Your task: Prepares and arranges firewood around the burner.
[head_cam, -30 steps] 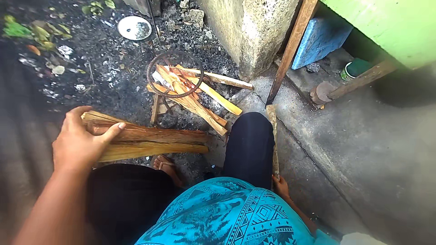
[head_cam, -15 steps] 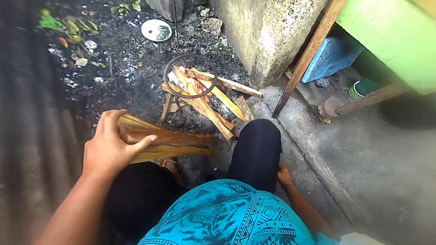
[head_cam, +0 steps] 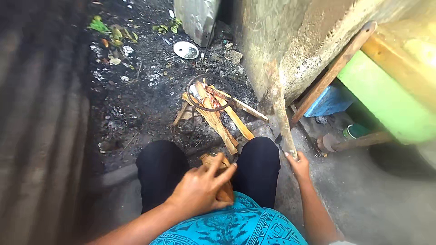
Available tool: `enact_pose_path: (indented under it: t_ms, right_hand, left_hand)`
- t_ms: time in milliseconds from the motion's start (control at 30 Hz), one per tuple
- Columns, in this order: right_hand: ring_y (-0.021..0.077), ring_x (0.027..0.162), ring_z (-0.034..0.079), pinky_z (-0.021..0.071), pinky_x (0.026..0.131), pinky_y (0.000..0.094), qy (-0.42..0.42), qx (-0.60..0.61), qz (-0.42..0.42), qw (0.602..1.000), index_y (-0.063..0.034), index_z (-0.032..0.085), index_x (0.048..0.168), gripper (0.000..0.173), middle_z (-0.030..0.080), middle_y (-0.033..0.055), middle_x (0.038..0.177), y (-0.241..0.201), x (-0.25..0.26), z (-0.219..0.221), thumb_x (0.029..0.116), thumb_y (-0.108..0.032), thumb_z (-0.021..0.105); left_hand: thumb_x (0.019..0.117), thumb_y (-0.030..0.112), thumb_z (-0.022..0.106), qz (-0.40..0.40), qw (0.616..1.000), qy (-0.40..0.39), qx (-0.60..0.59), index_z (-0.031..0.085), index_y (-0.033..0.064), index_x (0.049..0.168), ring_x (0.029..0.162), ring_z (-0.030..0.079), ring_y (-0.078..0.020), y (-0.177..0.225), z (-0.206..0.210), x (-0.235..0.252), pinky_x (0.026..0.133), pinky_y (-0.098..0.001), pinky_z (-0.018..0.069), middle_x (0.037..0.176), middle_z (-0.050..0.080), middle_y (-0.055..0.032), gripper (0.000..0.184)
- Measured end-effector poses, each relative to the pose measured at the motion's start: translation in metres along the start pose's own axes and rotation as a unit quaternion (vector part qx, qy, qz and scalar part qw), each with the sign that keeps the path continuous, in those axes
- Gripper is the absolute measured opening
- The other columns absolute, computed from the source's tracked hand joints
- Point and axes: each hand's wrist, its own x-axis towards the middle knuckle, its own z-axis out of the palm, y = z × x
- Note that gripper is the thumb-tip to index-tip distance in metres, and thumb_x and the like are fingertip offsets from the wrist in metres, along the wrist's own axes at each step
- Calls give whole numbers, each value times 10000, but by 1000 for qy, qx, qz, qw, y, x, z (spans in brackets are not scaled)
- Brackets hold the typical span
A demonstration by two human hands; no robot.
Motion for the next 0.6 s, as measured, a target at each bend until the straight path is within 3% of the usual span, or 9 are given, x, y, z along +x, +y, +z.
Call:
enact_pose_path:
  t_ms: [100, 167, 200, 267, 333, 400, 500, 533, 600]
  right_hand:
    - [315, 934, 687, 553, 885, 517, 14, -42, -99, 994, 75, 648, 1202, 563, 697, 250, 1027, -66, 29, -22, 902, -386, 767]
    - [382, 921, 676, 526, 876, 588, 6, -85, -151, 985, 76, 643, 1215, 587, 689, 279, 1000, -111, 46, -32, 902, -405, 764]
    - [412, 922, 670, 514, 870, 622, -6, -98, -169, 981, 63, 640, 1223, 590, 683, 287, 996, -133, 52, -34, 902, -414, 768]
    - [434, 953, 682, 517, 873, 662, -46, -103, -199, 974, 25, 642, 1242, 572, 693, 281, 1026, -175, 60, -26, 917, -429, 763]
    - [425, 944, 689, 529, 849, 669, -105, -98, -227, 963, -13, 639, 1263, 550, 699, 261, 1040, -215, 59, -7, 942, -449, 735]
    - [403, 901, 702, 546, 812, 664, -151, -114, -253, 949, -59, 648, 1264, 562, 716, 222, 996, -247, 51, 20, 938, -512, 718]
    - [364, 876, 716, 565, 765, 639, -169, -168, -348, 907, -78, 671, 1224, 593, 730, 167, 974, -279, 36, 58, 907, -578, 719]
    - [347, 883, 718, 570, 760, 621, -168, -182, -387, 888, -77, 678, 1192, 590, 730, 151, 976, -288, 30, 69, 895, -585, 726]
    - [309, 933, 719, 579, 791, 578, -169, -211, -456, 848, -87, 689, 1149, 591, 729, 116, 996, -302, 18, 90, 879, -612, 726]
  left_hand:
    - [743, 810, 620, 43, 998, -9, -33, 517, 264, 1503, 654, 674, -291, 4, 1, -2, 493, -426, 517, 1502, 535, -198, 942]
    - [717, 809, 668, 14, 992, -38, -122, 497, 221, 1510, 703, 706, -268, 3, -7, -2, 507, -435, 548, 1530, 512, -161, 1001]
    - [721, 792, 697, -12, 979, -70, -190, 473, 209, 1521, 769, 720, -259, 1, -15, -1, 551, -449, 567, 1544, 500, -130, 1016]
    - [770, 677, 770, -65, 922, -152, -351, 410, 203, 1547, 976, 710, -230, -9, -32, 2, 761, -474, 607, 1517, 512, -88, 979]
    - [821, 536, 809, -96, 880, -183, -429, 459, 180, 1515, 982, 722, -212, -26, -38, 6, 833, -466, 629, 1436, 574, -104, 855]
    - [891, 523, 752, -110, 921, -144, -344, 528, 168, 1468, 978, 721, -229, -43, -47, 7, 827, -481, 624, 1407, 601, -94, 714]
    - [969, 475, 665, -92, 990, 71, -75, 635, 149, 1365, 1094, 709, -286, -76, -60, 2, 819, -533, 614, 1432, 604, -98, 513]
    - [972, 424, 670, -84, 988, 128, -2, 635, 133, 1361, 1196, 659, -326, -90, -68, -1, 910, -551, 579, 1451, 581, -134, 487]
    - [929, 347, 723, -74, 976, 178, 103, 613, 129, 1397, 1370, 499, -420, -118, -83, -11, 1106, -618, 408, 1510, 504, -204, 528]
